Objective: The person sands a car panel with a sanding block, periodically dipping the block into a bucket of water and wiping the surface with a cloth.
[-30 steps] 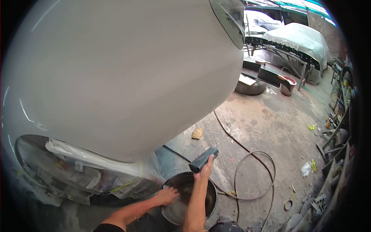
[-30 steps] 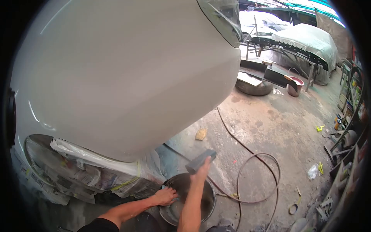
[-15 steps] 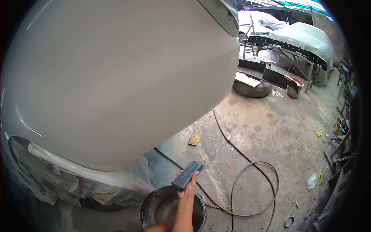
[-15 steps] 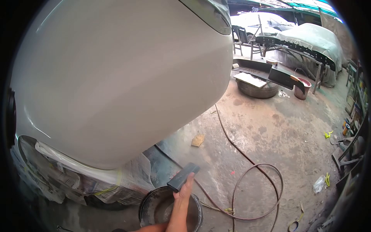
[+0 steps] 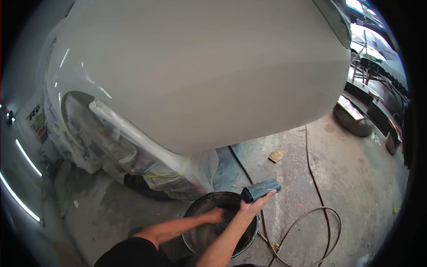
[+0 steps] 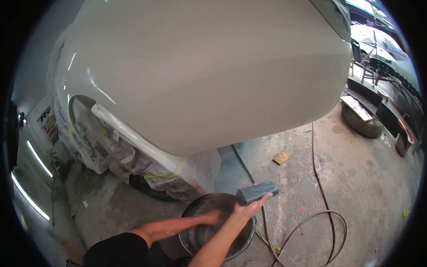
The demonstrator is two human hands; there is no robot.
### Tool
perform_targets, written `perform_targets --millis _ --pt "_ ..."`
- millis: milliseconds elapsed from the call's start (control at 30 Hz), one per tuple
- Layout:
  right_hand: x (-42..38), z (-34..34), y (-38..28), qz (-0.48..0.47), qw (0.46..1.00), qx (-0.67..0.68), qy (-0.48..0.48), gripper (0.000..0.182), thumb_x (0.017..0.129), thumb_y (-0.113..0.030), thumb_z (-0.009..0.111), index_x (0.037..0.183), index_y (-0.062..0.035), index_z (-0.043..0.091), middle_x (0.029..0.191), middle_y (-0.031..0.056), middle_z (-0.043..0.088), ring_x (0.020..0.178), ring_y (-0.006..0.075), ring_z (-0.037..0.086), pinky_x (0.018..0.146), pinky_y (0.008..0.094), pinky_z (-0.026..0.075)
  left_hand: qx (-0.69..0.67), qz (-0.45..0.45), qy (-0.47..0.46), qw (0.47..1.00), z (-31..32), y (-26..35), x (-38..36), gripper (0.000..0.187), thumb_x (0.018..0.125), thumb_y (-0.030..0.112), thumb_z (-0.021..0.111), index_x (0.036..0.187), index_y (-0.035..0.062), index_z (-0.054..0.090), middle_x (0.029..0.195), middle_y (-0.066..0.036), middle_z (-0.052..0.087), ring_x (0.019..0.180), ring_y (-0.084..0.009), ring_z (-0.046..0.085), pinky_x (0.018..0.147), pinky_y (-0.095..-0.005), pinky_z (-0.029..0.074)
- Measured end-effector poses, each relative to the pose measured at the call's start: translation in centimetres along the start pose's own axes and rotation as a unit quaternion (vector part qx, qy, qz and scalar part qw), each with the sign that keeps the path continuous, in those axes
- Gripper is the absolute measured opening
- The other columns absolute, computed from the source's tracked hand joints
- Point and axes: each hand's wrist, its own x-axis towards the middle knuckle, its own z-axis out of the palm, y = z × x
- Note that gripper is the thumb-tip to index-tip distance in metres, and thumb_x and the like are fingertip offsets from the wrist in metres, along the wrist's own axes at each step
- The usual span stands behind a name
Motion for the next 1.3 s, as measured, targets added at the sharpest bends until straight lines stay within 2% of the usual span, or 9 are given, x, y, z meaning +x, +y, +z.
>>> perform_targets --millis 33,167,233,333,400,600,900,1133,1300 --pt "-0.1 0.1 -0.5 -0.009 1.0 0.016 -0.008 0.059 0.097 -0.061 0.059 0.131 -0.012 0.055 0.099 0.0104 0.065 0.085 0.0255 0.066 0.076 0.0416 0.057 0.041 0.006 0.017 0.999 -2.1 1.0 -2.6 0.05 0.089 0.032 0.07 0.13 0.0046 0.062 0.123 -0.015 0.066 0.112 -0.0313 0.063 0.098 -0.042 0.05" --pt "-1.2 1.2 -0.9 -0.022 0.999 -0.039 -0.018 0.065 0.097 -0.062 0.058 0.137 -0.011 0.05 0.108 0.0105 0.062 0.093 0.0245 0.062 0.08 0.0412 0.056 0.114 0.091 0.208 0.967 -16.8 15.1 -9.9 0.035 0.09 0.027 0.073 0.119 0.0083 0.07 0.11 -0.015 0.068 0.102 -0.0315 0.066 0.089 -0.0421 0.054" --pt "-2.4 3.0 -0.9 -0.003 1.0 -0.021 0.009 0.062 0.097 -0.061 0.059 0.134 -0.0121 0.053 0.102 0.0109 0.064 0.086 0.0254 0.065 0.072 0.0405 0.057 0.241 0.198 0.296 0.903 -23.6 21.3 -12.1 0.033 0.086 0.018 0.076 0.117 0.0079 0.07 0.106 -0.014 0.067 0.098 -0.0288 0.067 0.082 -0.0393 0.056" --pt "-2.5 3.3 -0.5 0.004 1.0 -0.014 0.023 0.06 0.098 -0.06 0.06 0.135 -0.013 0.052 0.099 0.012 0.065 0.08 0.0261 0.066 0.069 0.0405 0.058 0.453 0.274 0.425 0.734 -31.7 25.9 -14.2 0.039 0.08 0.008 0.078 0.119 0.0084 0.071 0.119 -0.014 0.064 0.102 -0.0336 0.063 0.087 -0.0414 0.055" --pt "-2.4 3.1 -0.1 0.005 0.999 -0.015 0.03 0.06 0.098 -0.059 0.059 0.136 -0.0131 0.051 0.101 0.0126 0.065 0.081 0.0261 0.066 0.07 0.0406 0.059 0.628 0.277 0.477 0.548 -35.7 27.5 -14.0 0.046 0.081 0.015 0.082 0.125 0.0128 0.07 0.133 -0.013 0.06 0.12 -0.0353 0.059 0.101 -0.044 0.05" --pt "-1.0 2.2 0.1 -0.018 0.999 0.008 0.048 0.058 0.099 -0.055 0.06 0.136 -0.0109 0.051 0.101 0.0131 0.065 0.082 0.0257 0.066 0.071 0.0403 0.058 0.691 0.356 0.347 0.524 -36.4 27.1 -7.1 0.058 0.082 0.033 0.083 0.136 0.0273 0.065 0.149 -0.008 0.054 0.143 -0.0355 0.045 0.124 -0.0512 0.028" --pt "-1.5 2.1 -1.3 -0.016 1.0 -0.02 0.014 0.07 0.1 -0.059 0.057 0.144 -0.0066 0.043 0.113 0.0142 0.059 0.098 0.0261 0.06 0.081 0.0417 0.055 0.724 0.474 0.239 0.44 -29.4 36.7 8.7 0.039 0.09 0.022 0.07 0.129 0.0291 0.066 0.147 -0.002 0.054 0.143 -0.0253 0.045 0.123 -0.0433 0.035" --pt "-2.0 2.4 -1.3 -0.028 0.999 -0.026 0.013 0.067 0.101 -0.056 0.058 0.144 -0.0059 0.043 0.112 0.0143 0.059 0.098 0.0254 0.061 0.082 0.041 0.055 0.759 0.401 0.079 0.506 -32.9 23.1 -3.4 0.042 0.092 0.023 0.066 0.134 0.0282 0.064 0.16 0.001 0.041 0.15 -0.0248 0.036 0.127 -0.0468 0.028" --pt "-1.3 2.0 -1.1 -0.015 1.0 -0.024 0.008 0.067 0.101 -0.053 0.058 0.145 -0.0059 0.041 0.113 0.0143 0.058 0.099 0.0252 0.061 0.084 0.0406 0.055 0.801 0.29 -0.026 0.523 -38.5 19.8 -14.8 0.053 0.092 0.022 0.061 0.144 0.0308 0.055 0.163 -0.001 0.036 0.152 -0.027 0.033 0.128 -0.0536 0.02"
